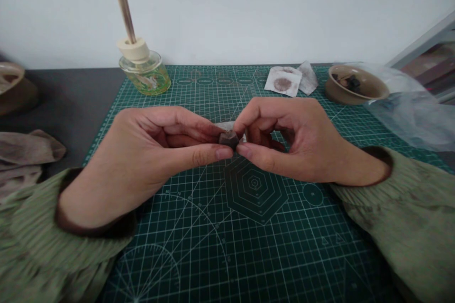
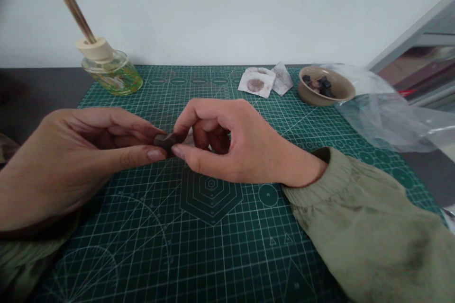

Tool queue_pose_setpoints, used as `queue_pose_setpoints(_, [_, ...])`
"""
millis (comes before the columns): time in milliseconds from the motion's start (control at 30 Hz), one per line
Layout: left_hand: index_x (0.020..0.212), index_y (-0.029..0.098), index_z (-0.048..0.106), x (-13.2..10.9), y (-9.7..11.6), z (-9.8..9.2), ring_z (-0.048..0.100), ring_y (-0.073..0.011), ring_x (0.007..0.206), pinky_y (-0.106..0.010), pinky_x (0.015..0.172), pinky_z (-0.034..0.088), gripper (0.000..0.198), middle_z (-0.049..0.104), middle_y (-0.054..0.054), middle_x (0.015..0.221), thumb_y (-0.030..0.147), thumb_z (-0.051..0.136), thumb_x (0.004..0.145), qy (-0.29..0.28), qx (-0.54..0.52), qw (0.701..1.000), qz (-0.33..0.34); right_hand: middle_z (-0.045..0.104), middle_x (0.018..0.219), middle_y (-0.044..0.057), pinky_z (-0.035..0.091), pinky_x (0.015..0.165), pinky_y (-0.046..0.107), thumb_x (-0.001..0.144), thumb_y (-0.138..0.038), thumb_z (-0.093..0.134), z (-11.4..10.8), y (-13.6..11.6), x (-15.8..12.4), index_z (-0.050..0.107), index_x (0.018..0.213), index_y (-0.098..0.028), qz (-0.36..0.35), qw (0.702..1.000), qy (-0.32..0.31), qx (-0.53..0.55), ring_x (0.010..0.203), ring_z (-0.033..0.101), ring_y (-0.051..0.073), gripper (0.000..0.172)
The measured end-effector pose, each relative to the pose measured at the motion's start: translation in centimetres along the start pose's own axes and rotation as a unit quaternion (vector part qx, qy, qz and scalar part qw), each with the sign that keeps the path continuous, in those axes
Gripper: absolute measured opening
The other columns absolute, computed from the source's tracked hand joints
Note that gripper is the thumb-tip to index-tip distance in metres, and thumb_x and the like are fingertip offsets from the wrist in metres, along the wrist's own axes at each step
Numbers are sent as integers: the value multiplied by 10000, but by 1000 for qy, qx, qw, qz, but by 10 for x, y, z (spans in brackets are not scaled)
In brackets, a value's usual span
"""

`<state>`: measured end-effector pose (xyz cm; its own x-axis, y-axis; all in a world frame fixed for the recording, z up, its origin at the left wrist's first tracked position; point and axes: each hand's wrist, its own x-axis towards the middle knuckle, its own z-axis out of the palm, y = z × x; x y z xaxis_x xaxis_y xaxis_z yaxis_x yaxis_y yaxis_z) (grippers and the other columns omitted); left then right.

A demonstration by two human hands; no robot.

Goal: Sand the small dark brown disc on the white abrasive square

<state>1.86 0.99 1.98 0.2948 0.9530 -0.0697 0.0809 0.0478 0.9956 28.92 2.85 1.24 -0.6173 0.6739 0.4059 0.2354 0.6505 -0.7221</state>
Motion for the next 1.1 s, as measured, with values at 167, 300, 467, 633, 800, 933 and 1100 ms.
queue_pose_setpoints(167, [880, 334, 980, 1, 2, 0, 1003, -350, 1017, -428, 1024, 866, 279, 950, 8, 876, 275, 1213, 741, 0, 5, 1000, 4, 724, 744, -92, 361, 519, 261, 1141, -307, 839, 0, 1, 0, 799, 1093, -224, 7, 1000, -2, -2, 553, 521, 79, 104])
queue_pose_setpoints(300, [887, 337, 991, 2, 1, 1, 1002, -330, 1006, -384, 993, 859, 196, 948, 4, 869, 262, 1145, 793, -5, 12, 1000, 2, 721, 751, -98, 373, 529, 252, 1118, -280, 832, 0, 2, 0, 795, 1092, -220, -8, 1000, -9, 12, 549, 515, 70, 75])
queue_pose_setpoints(467, [875, 342, 978, 1, 0, 0, 1005, -353, 1018, -357, 976, 856, 257, 952, 18, 875, 298, 1196, 746, -2, 17, 1000, 1, 699, 732, -107, 370, 520, 235, 1112, -245, 821, 0, 2, 2, 783, 1083, -215, -13, 1000, -12, 17, 547, 511, 64, 57])
queue_pose_setpoints(633, [883, 338, 973, -1, 2, -1, 1007, -371, 1047, -392, 1006, 861, 265, 957, 5, 892, 319, 1204, 755, 0, 17, 1000, -1, 709, 727, -101, 362, 501, 224, 1109, -231, 816, 0, 2, 2, 795, 1072, -193, -23, 1000, -6, 16, 547, 524, 58, 57])
queue_pose_setpoints(800, [886, 333, 978, 2, 1, 2, 1010, -360, 1033, -395, 1005, 866, 300, 972, 6, 935, 261, 1222, 728, -10, -10, 1000, -2, 686, 711, -109, 361, 518, 237, 1124, -239, 805, 1, 4, 0, 804, 1099, -197, -20, 1000, -3, 5, 548, 520, 63, 49])
queue_pose_setpoints(933, [961, 333, 1001, 2, -2, 5, 1009, -315, 974, -349, 960, 863, 336, 986, 15, 989, 165, 1188, 738, -8, -30, 999, 13, 683, 701, -107, 359, 528, 240, 1134, -248, 802, 2, 4, -1, 795, 1111, -193, -21, 1000, 1, 8, 561, 524, 71, 60])
queue_pose_setpoints(1100, [995, 340, 1011, -2, -8, 4, 1004, -262, 935, -286, 939, 849, 333, 986, 41, 991, 140, 1164, 778, 11, -16, 998, 68, 668, 681, -102, 341, 519, 260, 1139, -289, 817, 0, 1, 2, 783, 1096, -207, 17, 1000, -11, 22, 556, 529, 84, 98])
